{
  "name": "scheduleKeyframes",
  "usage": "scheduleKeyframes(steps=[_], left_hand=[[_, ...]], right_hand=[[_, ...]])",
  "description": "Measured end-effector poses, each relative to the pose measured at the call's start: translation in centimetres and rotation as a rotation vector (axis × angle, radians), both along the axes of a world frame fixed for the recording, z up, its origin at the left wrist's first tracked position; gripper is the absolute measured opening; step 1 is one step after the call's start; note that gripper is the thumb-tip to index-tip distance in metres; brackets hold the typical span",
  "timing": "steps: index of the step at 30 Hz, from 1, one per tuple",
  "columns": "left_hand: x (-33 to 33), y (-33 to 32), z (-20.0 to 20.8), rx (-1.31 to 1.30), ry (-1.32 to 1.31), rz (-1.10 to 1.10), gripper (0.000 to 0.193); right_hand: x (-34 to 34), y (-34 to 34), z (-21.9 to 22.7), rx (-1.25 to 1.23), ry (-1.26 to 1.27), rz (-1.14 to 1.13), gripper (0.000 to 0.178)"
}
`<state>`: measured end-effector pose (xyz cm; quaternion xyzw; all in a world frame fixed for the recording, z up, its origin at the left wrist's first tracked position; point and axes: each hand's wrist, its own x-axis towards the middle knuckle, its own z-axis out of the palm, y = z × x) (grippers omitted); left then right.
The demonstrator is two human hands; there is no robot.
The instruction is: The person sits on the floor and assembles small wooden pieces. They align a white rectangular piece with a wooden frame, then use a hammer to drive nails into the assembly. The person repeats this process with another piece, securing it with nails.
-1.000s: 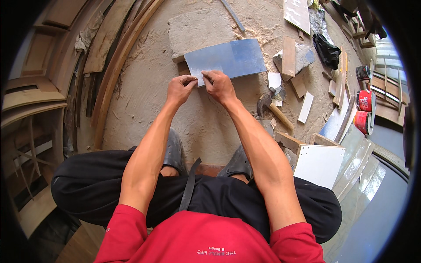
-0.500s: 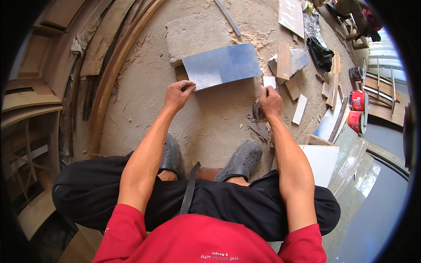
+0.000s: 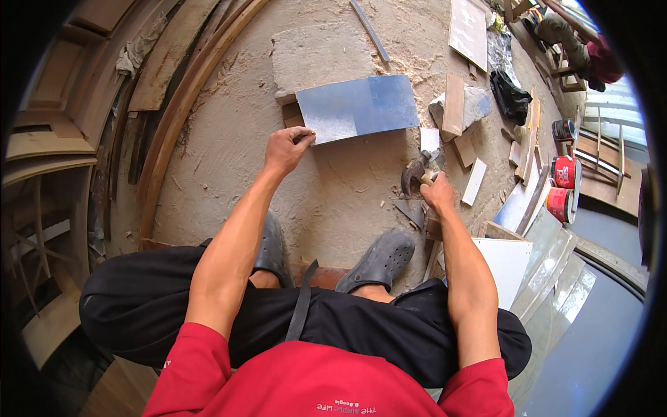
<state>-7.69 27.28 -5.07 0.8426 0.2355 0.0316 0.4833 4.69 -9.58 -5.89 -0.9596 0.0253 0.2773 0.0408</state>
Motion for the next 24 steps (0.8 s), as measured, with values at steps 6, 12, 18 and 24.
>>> scheduleKeyframes(steps=[6,12,18,24], left_hand=[[0.3,-0.4,0.4,-0.003,0.008,0.006,0.02],[0.4,-0.4,0.3,0.034,0.016,0.006,0.02],[0.4,-0.6,0.3,0.098,0.008,0.015,0.021],[0.4,-0.8,0.3,0.103,-0.002,0.032,0.021]], right_hand=[[-0.1,-0.7,-0.9,0.049,-0.06,0.039,0.052],[-0.4,-0.2,-0.7,-0.006,-0.08,0.08,0.052],[-1.3,0.5,-0.4,-0.062,-0.184,0.281,0.048],[-1.0,1.0,-0.5,0.017,-0.132,0.274,0.04]])
